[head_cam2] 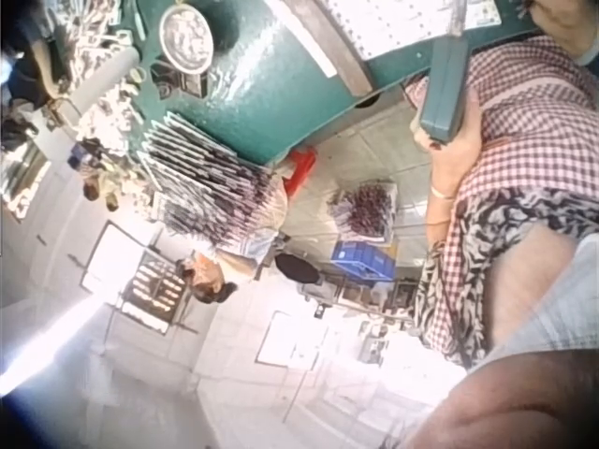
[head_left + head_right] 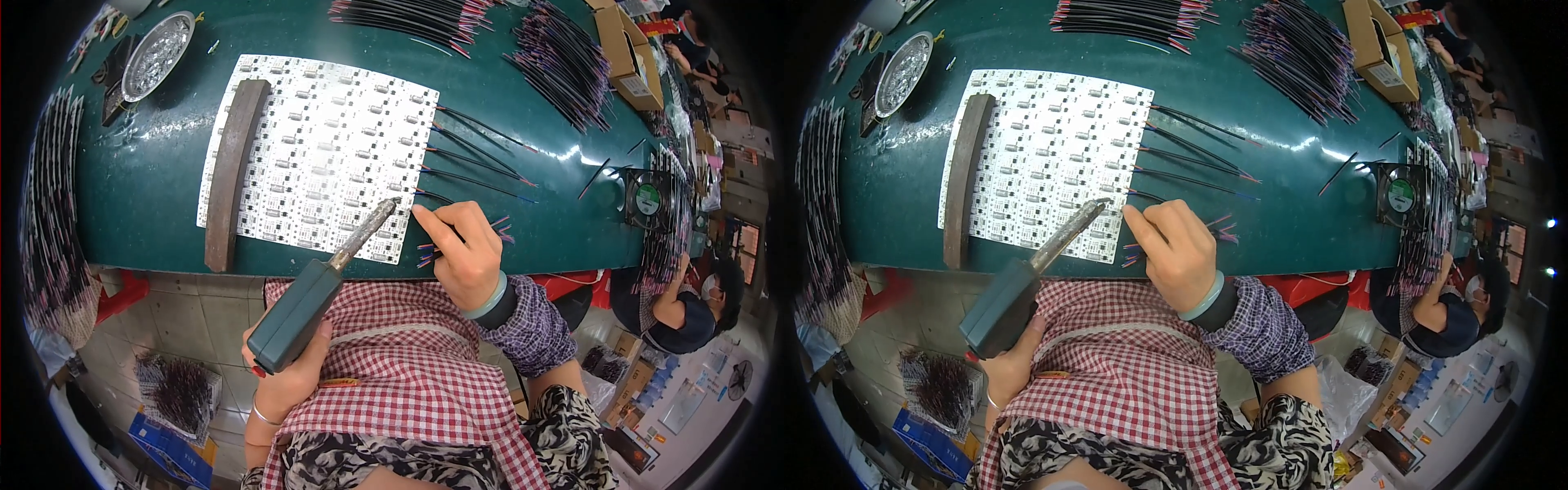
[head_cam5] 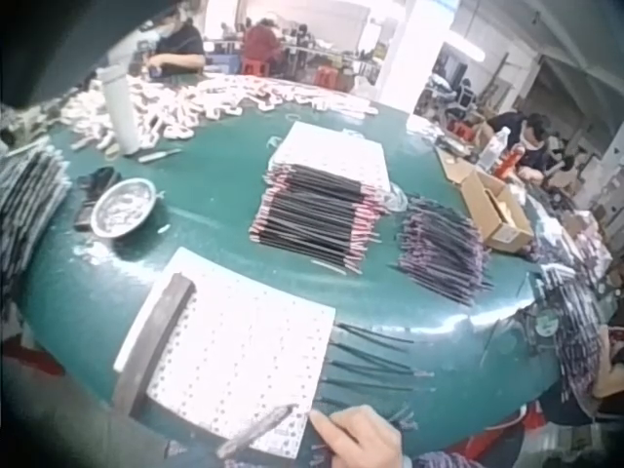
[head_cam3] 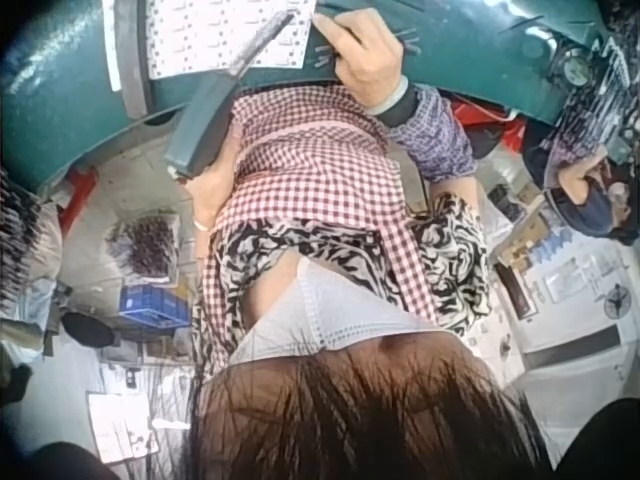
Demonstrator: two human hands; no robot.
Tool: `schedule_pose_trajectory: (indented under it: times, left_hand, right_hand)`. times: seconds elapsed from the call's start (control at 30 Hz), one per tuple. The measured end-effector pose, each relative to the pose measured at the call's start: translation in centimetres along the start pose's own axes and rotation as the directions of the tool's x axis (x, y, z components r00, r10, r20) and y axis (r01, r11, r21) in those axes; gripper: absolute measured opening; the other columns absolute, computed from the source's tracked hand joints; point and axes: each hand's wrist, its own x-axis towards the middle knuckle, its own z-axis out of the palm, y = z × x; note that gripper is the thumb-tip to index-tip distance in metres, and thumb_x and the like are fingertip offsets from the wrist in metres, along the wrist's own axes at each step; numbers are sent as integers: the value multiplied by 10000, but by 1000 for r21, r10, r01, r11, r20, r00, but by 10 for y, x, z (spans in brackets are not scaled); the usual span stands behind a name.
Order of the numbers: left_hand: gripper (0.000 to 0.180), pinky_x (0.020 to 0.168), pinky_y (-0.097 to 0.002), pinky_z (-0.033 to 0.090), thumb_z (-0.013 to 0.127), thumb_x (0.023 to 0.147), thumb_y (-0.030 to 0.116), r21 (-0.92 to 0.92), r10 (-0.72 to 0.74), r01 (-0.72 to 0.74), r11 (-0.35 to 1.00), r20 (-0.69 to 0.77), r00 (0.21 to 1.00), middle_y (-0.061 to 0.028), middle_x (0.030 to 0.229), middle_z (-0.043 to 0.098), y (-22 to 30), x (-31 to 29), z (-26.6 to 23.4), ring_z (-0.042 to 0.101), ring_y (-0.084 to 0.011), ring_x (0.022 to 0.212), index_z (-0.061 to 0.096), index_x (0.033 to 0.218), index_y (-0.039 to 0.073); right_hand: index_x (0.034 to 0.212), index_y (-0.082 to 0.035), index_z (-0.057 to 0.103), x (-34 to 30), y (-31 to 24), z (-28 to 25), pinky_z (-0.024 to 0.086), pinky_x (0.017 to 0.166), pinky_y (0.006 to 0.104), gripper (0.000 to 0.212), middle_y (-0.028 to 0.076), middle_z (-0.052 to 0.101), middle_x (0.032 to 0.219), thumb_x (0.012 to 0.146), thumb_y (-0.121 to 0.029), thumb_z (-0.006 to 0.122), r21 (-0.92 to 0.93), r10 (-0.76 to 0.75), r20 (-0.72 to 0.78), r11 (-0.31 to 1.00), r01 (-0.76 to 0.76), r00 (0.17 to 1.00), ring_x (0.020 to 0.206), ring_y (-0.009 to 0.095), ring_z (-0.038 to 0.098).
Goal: The person solders wires onto circuit board panels using a soldering gun. After finishing a panel, they set it aside, arrange a bundle of wires onto a new circuit board panel, and solder the wires to the board.
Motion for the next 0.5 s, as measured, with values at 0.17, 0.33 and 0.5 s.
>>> schedule_pose_trajectory:
  times: [0.17, 0.33, 0.5]
  left_hand:
    - [261, 697, -298, 553, 726, 750, -14, -16, -12, 13, 1000, 75, 997, -170, 920, 714, 4, 6, -2, 715, -226, 775, 702, 1003, -75]
    - [218, 633, -302, 535, 720, 724, -20, 28, 85, -89, 996, 118, 989, -154, 884, 692, 0, 6, 2, 689, -237, 700, 695, 935, -71]
    - [195, 596, -311, 524, 722, 716, -15, 81, 111, -124, 989, 152, 982, -150, 845, 674, 1, 8, 0, 666, -245, 657, 688, 901, -66]
  right_hand:
    - [977, 43, 698, 2, 0, 1, 503, 616, 351, 406, 88, 589, 806, 580, 75, 615, 24, -28, -54, 999, 30, 998, 742, 258, 592]
    - [972, 51, 691, 3, 1, 0, 507, 617, 343, 404, 87, 604, 827, 573, 58, 631, 12, -67, -47, 998, 67, 997, 767, 254, 603]
    - [970, 47, 691, 3, 1, 0, 505, 614, 340, 394, 82, 603, 825, 580, 54, 635, -3, -70, -38, 998, 70, 997, 766, 248, 604]
